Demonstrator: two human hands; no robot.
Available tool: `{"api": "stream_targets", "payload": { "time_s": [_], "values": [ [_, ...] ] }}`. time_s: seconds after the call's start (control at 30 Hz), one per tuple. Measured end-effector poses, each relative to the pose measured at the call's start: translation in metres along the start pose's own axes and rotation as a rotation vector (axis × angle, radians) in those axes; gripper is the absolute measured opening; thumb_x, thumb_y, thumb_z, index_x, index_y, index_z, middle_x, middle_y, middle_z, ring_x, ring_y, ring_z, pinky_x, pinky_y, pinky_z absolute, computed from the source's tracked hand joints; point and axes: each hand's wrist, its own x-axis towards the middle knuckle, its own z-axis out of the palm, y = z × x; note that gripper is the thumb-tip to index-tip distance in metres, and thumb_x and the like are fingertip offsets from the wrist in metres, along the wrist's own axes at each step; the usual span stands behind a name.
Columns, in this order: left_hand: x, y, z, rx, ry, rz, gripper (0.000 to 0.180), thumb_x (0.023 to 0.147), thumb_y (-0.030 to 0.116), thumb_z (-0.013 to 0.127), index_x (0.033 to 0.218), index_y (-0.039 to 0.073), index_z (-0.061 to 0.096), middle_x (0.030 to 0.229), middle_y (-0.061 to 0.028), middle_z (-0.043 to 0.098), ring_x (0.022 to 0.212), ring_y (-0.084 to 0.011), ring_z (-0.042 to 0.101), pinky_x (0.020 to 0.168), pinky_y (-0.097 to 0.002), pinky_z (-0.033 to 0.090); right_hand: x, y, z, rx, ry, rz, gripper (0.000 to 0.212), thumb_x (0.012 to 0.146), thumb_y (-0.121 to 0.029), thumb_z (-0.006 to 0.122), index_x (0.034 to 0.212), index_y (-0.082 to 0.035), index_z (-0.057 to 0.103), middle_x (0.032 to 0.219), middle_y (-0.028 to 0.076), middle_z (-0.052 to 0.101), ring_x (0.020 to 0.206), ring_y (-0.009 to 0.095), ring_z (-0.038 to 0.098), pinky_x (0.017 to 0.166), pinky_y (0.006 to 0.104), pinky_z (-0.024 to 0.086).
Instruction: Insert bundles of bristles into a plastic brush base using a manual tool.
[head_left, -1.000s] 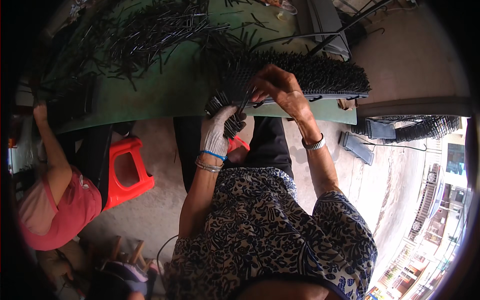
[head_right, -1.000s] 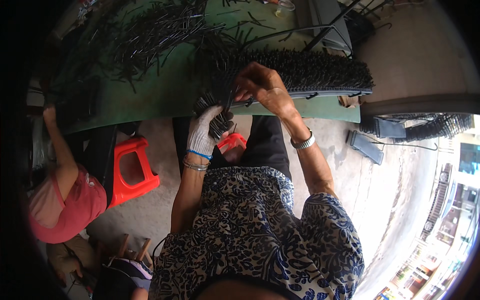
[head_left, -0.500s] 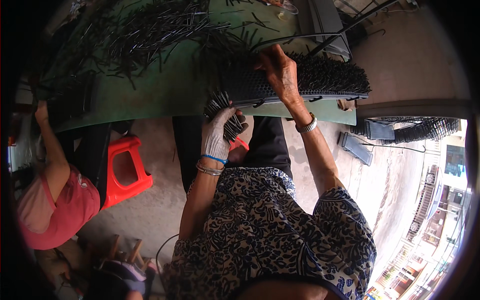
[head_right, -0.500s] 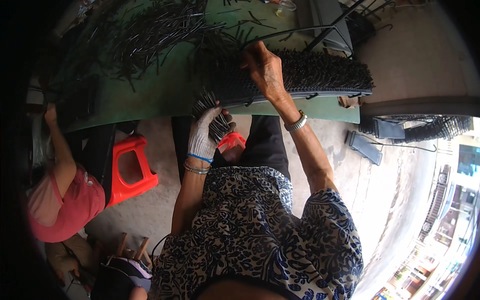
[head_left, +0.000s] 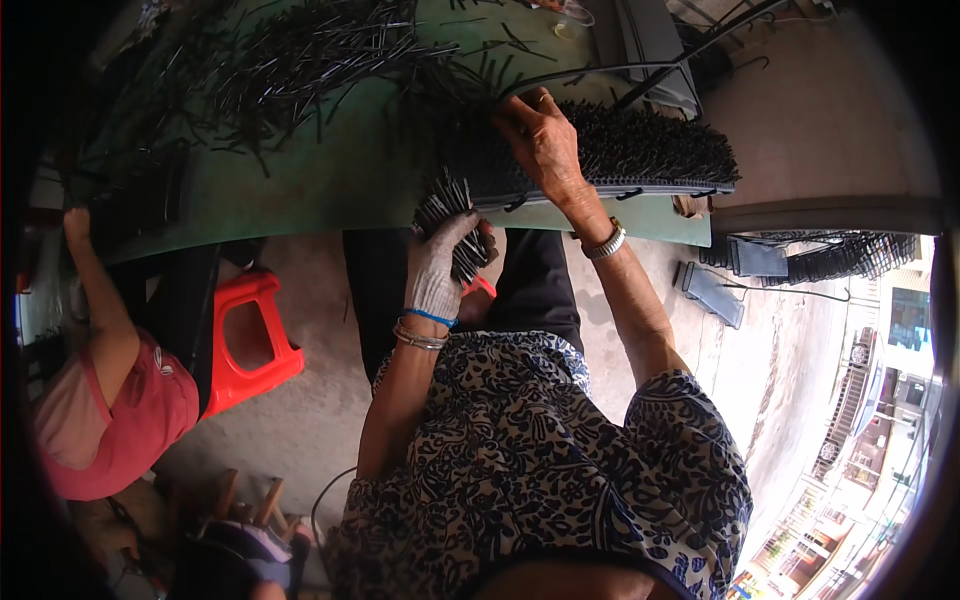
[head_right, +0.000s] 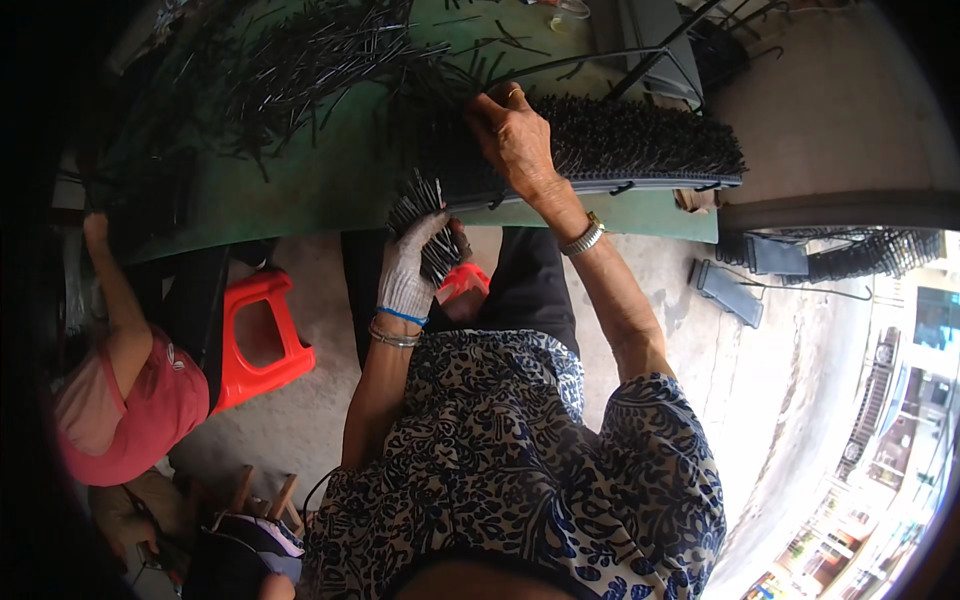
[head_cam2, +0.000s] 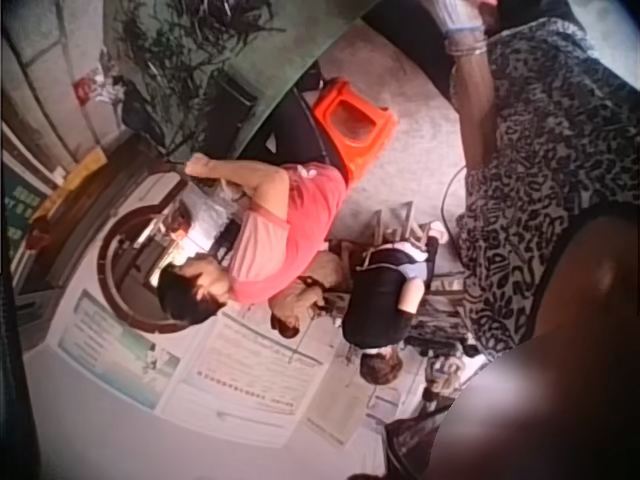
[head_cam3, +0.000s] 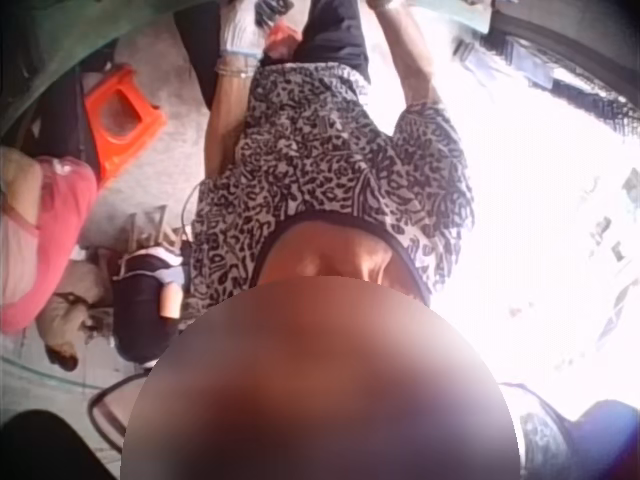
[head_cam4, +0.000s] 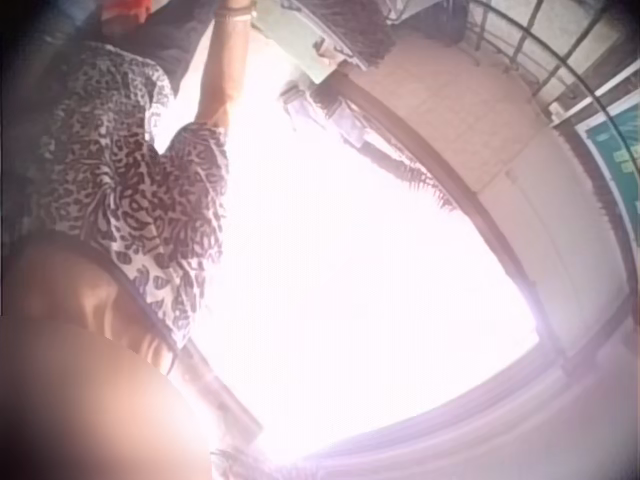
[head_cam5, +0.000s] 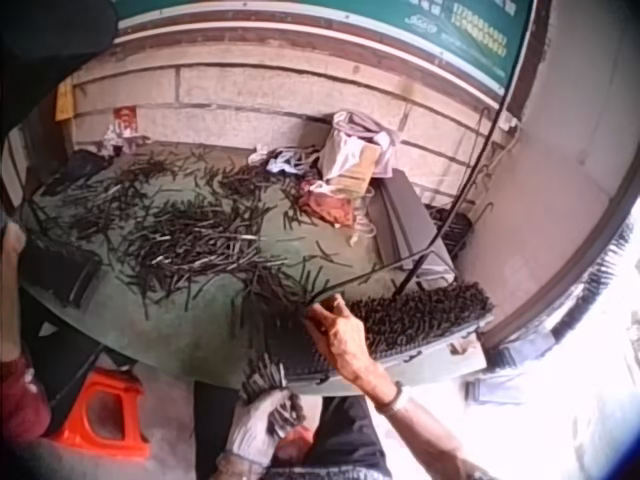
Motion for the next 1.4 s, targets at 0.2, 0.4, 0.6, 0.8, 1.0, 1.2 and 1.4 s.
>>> {"api": "stream_targets", "payload": {
  "time_s": [0.2, 0.4, 0.6, 0.8, 1.0, 1.2, 1.4],
  "values": [
    [0.0, 0.001, -0.002, -0.036, -0.073, -0.052, 0.013, 0.089, 0.01, 0.064, 0.1, 0.003, 0.063, 0.082, -0.0114, 0.067, 0.071, -0.0228, 0.067, 0.06, -0.0366, 0.059, -0.002, -0.002, 0.003, -0.143, 0.034, 0.011, 0.016, 0.085, -0.019, 0.069, 0.1, -0.015, 0.07, 0.095, 0.008, 0.062, 0.082, 0.028, 0.064, 0.069, 0.0367, 0.053],
    [-0.002, 0.003, 0.001, -0.014, -0.103, -0.045, 0.013, 0.091, 0.013, 0.063, 0.1, 0.003, 0.063, 0.082, -0.0108, 0.067, 0.071, -0.023, 0.067, 0.062, -0.0369, 0.059, -0.003, -0.005, 0.005, -0.25, 0.126, -0.048, 0.017, 0.085, -0.024, 0.069, 0.1, -0.015, 0.072, 0.091, 0.01, 0.062, 0.076, 0.029, 0.065, 0.066, 0.037, 0.053],
    [-0.004, 0.005, 0.001, 0.051, -0.108, -0.029, 0.015, 0.09, 0.013, 0.063, 0.1, 0.001, 0.064, 0.082, -0.0103, 0.067, 0.07, -0.022, 0.067, 0.06, -0.0349, 0.058, -0.018, -0.038, -0.039, 0.423, -0.336, 0.241, 0.025, 0.087, -0.025, 0.07, 0.103, -0.006, 0.07, 0.08, 0.009, 0.065, 0.071, 0.02, 0.063, 0.064, 0.0328, 0.051],
    [-0.004, 0.003, 0.004, 0.088, -0.128, -0.083, 0.018, 0.09, 0.012, 0.062, 0.103, 0.001, 0.066, 0.089, -0.0114, 0.07, 0.075, -0.0224, 0.069, 0.062, -0.0354, 0.059, -0.031, -0.035, -0.049, 0.742, -0.615, 0.374, 0.015, 0.089, -0.011, 0.065, 0.096, 0.002, 0.064, 0.083, 0.01, 0.068, 0.078, 0.01, 0.064, 0.067, 0.0281, 0.051],
    [-0.008, 0.004, 0.009, -0.024, -0.12, -0.118, 0.02, 0.092, 0.014, 0.061, 0.108, 0.002, 0.064, 0.096, -0.0132, 0.07, 0.082, -0.0245, 0.069, 0.068, -0.0404, 0.059, -0.021, -0.031, -0.051, 0.439, 0.096, 0.291, 0.005, 0.093, -0.004, 0.057, 0.095, 0.0, 0.054, 0.075, 0.008, 0.067, 0.067, 0.013, 0.064, 0.062, 0.0269, 0.05],
    [0.003, -0.003, 0.003, -0.016, -0.16, -0.125, 0.017, 0.092, 0.014, 0.062, 0.106, 0.004, 0.064, 0.086, -0.0111, 0.068, 0.073, -0.0226, 0.067, 0.064, -0.0384, 0.059, -0.014, -0.005, -0.013, 0.288, 0.27, 0.184, 0.006, 0.093, -0.004, 0.058, 0.096, -0.002, 0.054, 0.072, 0.008, 0.064, 0.061, 0.014, 0.061, 0.058, 0.0261, 0.047],
    [0.0, 0.0, 0.008, -0.007, -0.162, -0.089, 0.012, 0.09, 0.009, 0.063, 0.098, 0.0, 0.064, 0.077, -0.0116, 0.066, 0.062, -0.0214, 0.065, 0.054, -0.0329, 0.055, -0.017, -0.001, -0.003, 0.187, 0.164, 0.161, 0.007, 0.089, -0.006, 0.063, 0.094, -0.003, 0.059, 0.078, 0.012, 0.062, 0.066, 0.021, 0.061, 0.06, 0.0313, 0.048]
  ]
}}
